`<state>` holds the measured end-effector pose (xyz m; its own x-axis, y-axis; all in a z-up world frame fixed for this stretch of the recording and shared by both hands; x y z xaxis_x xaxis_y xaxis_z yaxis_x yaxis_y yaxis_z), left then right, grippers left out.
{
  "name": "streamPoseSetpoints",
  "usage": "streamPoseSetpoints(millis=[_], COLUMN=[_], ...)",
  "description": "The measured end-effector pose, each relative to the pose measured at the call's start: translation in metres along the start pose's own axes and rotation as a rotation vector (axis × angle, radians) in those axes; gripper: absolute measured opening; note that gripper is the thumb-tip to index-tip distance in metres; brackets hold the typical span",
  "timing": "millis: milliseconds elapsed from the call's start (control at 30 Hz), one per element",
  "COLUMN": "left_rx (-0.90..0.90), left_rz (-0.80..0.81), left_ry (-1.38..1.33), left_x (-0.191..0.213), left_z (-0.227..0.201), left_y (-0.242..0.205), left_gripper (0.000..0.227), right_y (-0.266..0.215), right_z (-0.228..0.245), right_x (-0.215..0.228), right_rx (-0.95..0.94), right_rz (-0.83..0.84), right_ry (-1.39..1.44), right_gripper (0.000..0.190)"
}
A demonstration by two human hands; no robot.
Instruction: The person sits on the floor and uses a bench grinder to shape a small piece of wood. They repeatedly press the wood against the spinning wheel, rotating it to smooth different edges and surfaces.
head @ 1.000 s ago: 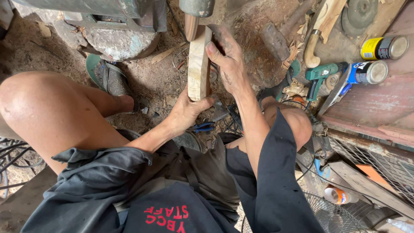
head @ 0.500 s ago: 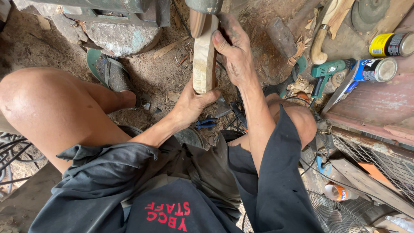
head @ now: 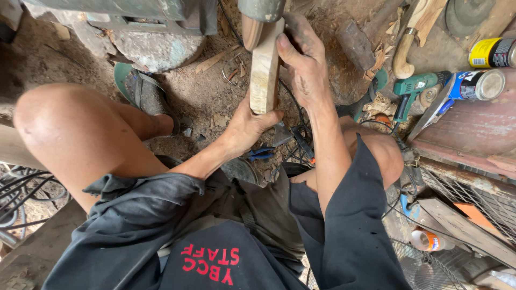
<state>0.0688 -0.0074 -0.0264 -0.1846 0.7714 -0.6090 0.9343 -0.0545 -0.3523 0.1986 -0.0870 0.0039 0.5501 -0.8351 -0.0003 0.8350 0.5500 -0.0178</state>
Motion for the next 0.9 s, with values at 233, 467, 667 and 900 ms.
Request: streamPoseSetpoints(millis=[233, 467, 667, 900], left_rx=[-0.006, 0.017, 0.067, 0.024], left_rz=[-0.066, -0.068, -0.061, -0.026], left_ry=[-0.063, -0.056, -0.05, -0.071], left_x=[0.006, 0.009, 0.009, 0.01], left_z=[0.001, -0.004, -0.006, -0.004], left_y=[0.014, 0.017, 0.018, 0.013], left_gripper=[0.061, 0.058, 0.069, 0.07], right_y=[0.013, 0.019, 0.023, 0.017], right_z=[-0.003, -0.003, -0.005, -0.012], right_x=[-0.003, -0.006, -0.007, -0.007], right_rx=[0.018, 0.056, 0.072, 0.054], right_rz=[-0.003, 0.012, 0.035, 0.046], right_ry=[0.046, 0.109, 0.118, 0.097], right_gripper=[0.056, 0.053, 0.054, 0.06])
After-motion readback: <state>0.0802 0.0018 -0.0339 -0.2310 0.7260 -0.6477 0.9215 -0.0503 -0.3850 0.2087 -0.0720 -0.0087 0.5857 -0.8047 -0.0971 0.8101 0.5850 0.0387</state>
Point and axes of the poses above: each hand's wrist, its own y-axis towards the middle knuckle, its own x-axis out of the back of the hand, z = x × y, the point moved 7 cm from there along y, towards the middle knuckle, and after that the axes turned 14 degrees about -y, right-handed, at the moved point
